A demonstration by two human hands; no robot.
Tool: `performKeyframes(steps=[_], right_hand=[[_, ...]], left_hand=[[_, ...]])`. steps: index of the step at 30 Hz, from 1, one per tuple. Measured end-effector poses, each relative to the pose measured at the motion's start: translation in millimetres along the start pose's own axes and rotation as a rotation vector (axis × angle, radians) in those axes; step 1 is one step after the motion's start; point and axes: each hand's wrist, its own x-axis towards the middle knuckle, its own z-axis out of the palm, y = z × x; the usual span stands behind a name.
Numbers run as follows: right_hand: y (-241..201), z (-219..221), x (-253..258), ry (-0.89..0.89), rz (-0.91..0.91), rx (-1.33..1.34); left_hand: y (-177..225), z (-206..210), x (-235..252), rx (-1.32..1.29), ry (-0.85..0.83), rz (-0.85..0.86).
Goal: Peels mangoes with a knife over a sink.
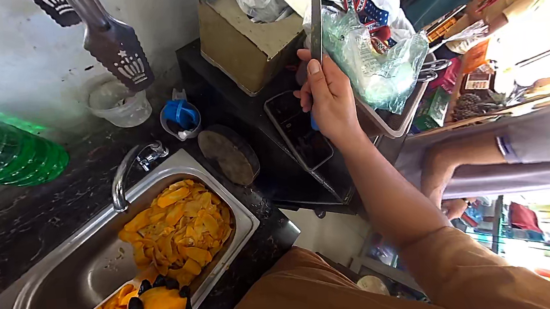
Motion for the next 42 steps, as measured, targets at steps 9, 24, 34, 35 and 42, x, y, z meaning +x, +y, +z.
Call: performKeyframes(steps=[9, 24, 34, 35, 42], right_hand=[[-1, 3, 0, -0.009, 0.024, -0.025], [-36, -62, -71, -0.140, 0.008, 0.103], [-13, -68, -82, -0.151, 0.059, 0.105], [-11, -67, -81, -0.151, 0.051, 0.097], [-7, -63, -75, -0.158, 0.039, 0.067]], left_hand=[[4, 16, -7, -0.018, 0.079, -0.048], [2, 7, -10, 0.147, 0.082, -0.016], [-2, 19, -14, 0.026, 0.019, -0.059], [-3, 20, -13, 0.028, 0.035, -0.052], [-4, 31, -16, -0.005, 0.046, -0.028]])
